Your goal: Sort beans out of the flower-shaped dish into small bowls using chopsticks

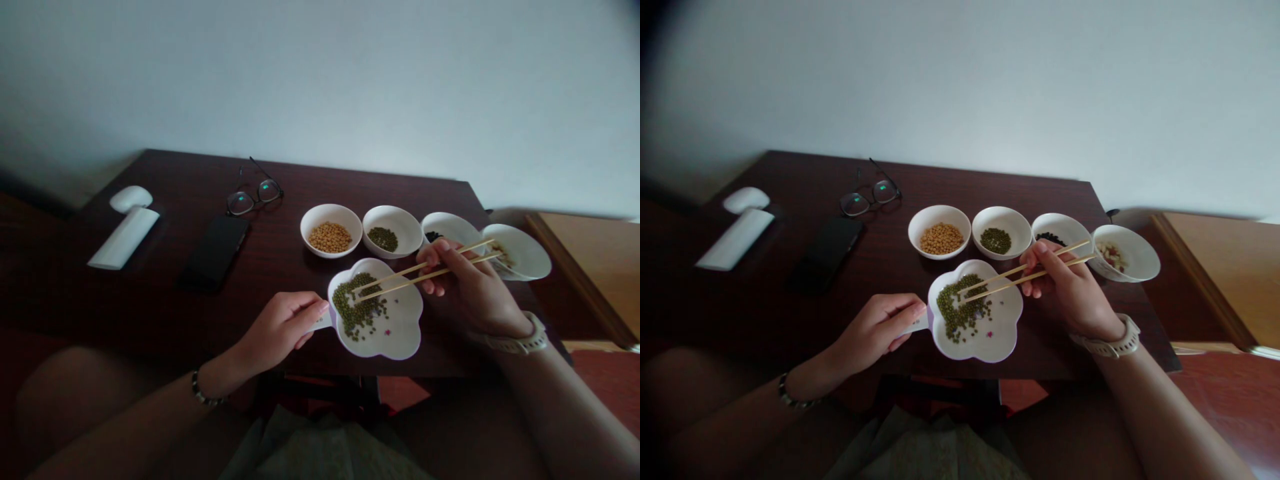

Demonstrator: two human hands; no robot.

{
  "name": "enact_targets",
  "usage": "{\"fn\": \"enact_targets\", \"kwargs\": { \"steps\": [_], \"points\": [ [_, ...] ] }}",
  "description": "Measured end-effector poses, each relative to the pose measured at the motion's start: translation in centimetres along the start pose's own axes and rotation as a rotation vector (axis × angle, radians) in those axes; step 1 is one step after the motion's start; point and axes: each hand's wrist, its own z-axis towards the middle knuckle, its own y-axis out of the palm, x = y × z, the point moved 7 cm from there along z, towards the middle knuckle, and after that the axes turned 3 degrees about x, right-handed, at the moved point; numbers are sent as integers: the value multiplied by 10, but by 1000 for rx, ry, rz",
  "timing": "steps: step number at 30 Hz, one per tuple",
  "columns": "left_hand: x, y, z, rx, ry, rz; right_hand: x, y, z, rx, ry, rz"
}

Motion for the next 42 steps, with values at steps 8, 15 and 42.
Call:
{"fn": "enact_targets", "kwargs": {
  "steps": [8,15,42],
  "points": [
    [-1,-1,0,-3,2,-6,-1,1,-1,-8,14,29],
    [1,0,0,-1,1,-4,-2,6,-2,-19,19,9],
    [3,1,0,6,-23,-6,-1,11,-1,-31,-3,2]
  ]
}}
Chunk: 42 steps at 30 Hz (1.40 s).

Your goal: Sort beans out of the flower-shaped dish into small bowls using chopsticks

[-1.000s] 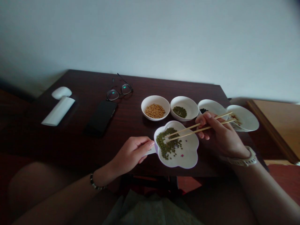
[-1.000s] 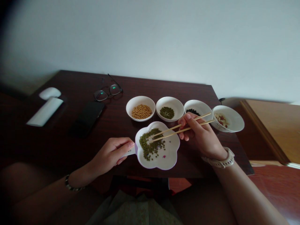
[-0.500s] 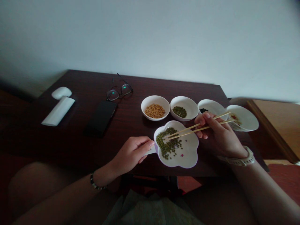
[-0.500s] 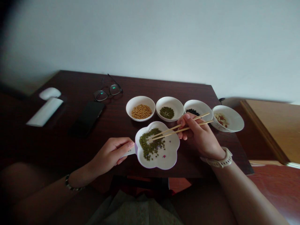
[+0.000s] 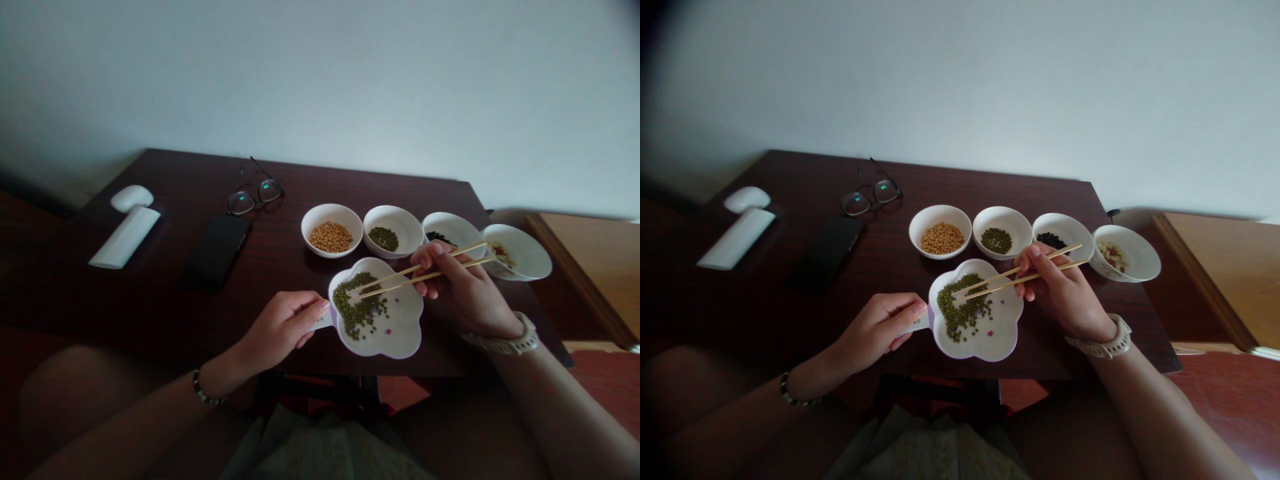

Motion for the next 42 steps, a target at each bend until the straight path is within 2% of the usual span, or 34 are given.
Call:
{"fn": "enact_targets", "kwargs": {
  "steps": [15,18,23,27,30,33,38,42],
  "points": [
    [-3,-2,-2,-2,10,12,-7,-7,-1,68,-14,76],
    [-6,-3,-3,0,9,15,-13,-20,1,151,-52,78],
    [-11,-4,-4,-9,8,7,-28,-55,4,336,-205,87],
    [-13,-5,-5,-8,14,-2,-38,-70,4,401,-324,41],
    [-12,-5,-4,-5,21,0,-40,-65,2,388,-345,1],
    [-11,-3,-3,-9,17,-7,-36,-51,0,343,-294,-7],
    [-6,-2,-1,-7,20,-7,-18,-19,-2,145,-97,-21],
    [-3,-1,0,-4,27,-6,-6,-7,-2,45,-23,-8]
  ]
}}
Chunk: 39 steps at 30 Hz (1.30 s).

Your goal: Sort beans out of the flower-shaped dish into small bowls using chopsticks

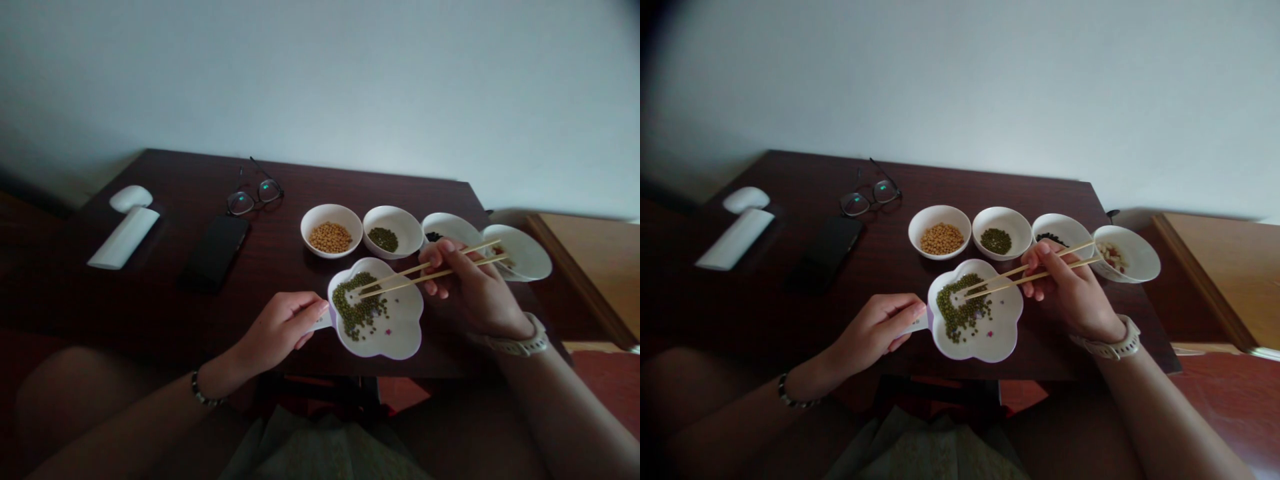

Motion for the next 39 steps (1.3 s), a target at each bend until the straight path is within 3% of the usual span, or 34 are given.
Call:
{"fn": "enact_targets", "kwargs": {
  "steps": [14,19,29,32,39],
  "points": [
    [1,-1,0,-4,12,1,0,3,1,-12,-5,31],
    [-2,-2,-2,-3,8,3,-8,-5,2,67,-35,89],
    [-10,-4,-5,-4,2,-2,-14,-61,16,362,-232,230],
    [-12,-4,-5,4,2,4,-16,-64,14,420,-287,224],
    [-10,-3,-5,4,-1,1,-18,-55,12,407,-274,188]
  ]
}}
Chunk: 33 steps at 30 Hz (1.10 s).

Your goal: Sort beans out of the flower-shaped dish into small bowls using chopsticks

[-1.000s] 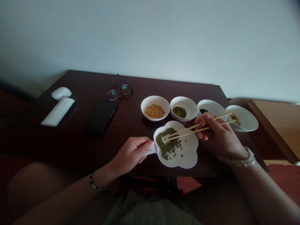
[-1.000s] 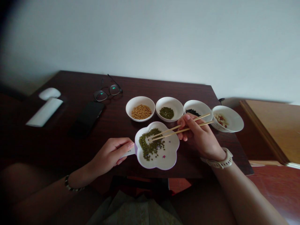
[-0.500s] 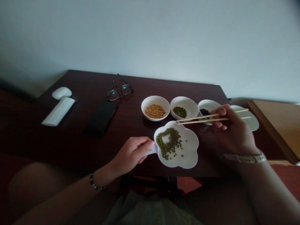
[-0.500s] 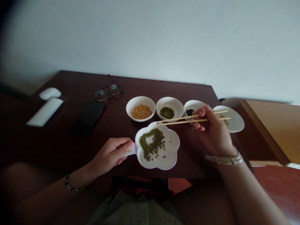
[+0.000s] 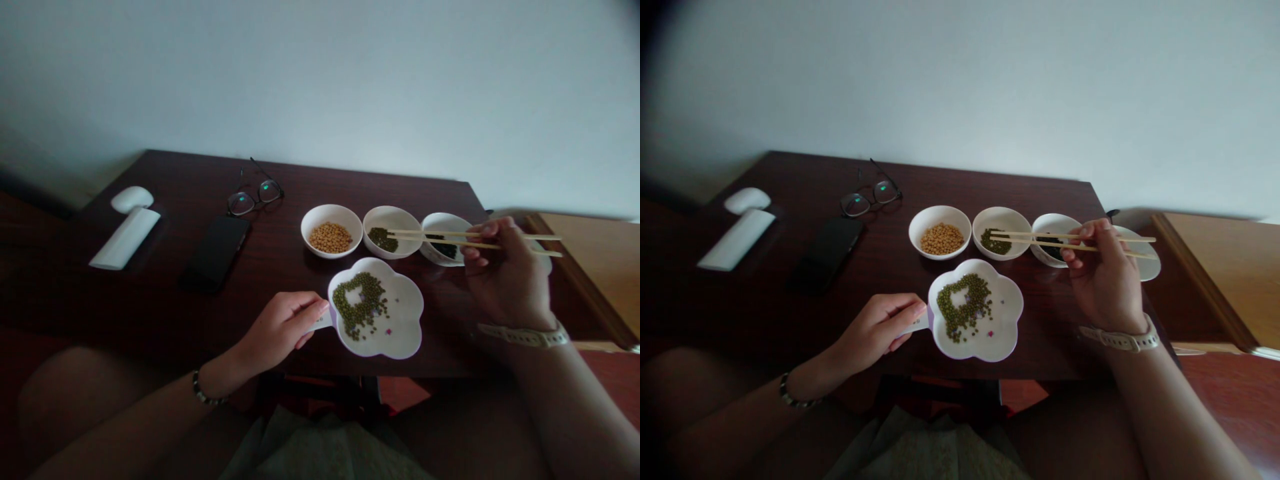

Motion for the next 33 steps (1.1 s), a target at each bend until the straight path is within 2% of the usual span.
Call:
{"fn": "enact_targets", "kwargs": {
  "steps": [6,12,16,23,33],
  "points": [
    [0,0,0,-2,-8,-9,-1,6,-4,-50,30,-43],
    [8,1,4,-3,-8,1,9,37,-30,-366,254,-155],
    [11,3,4,0,-14,5,17,47,-41,-459,333,-190],
    [12,3,4,-6,-16,5,26,43,-37,-462,355,-203],
    [10,4,3,-3,-20,5,24,41,-34,-419,347,-182]
  ]
}}
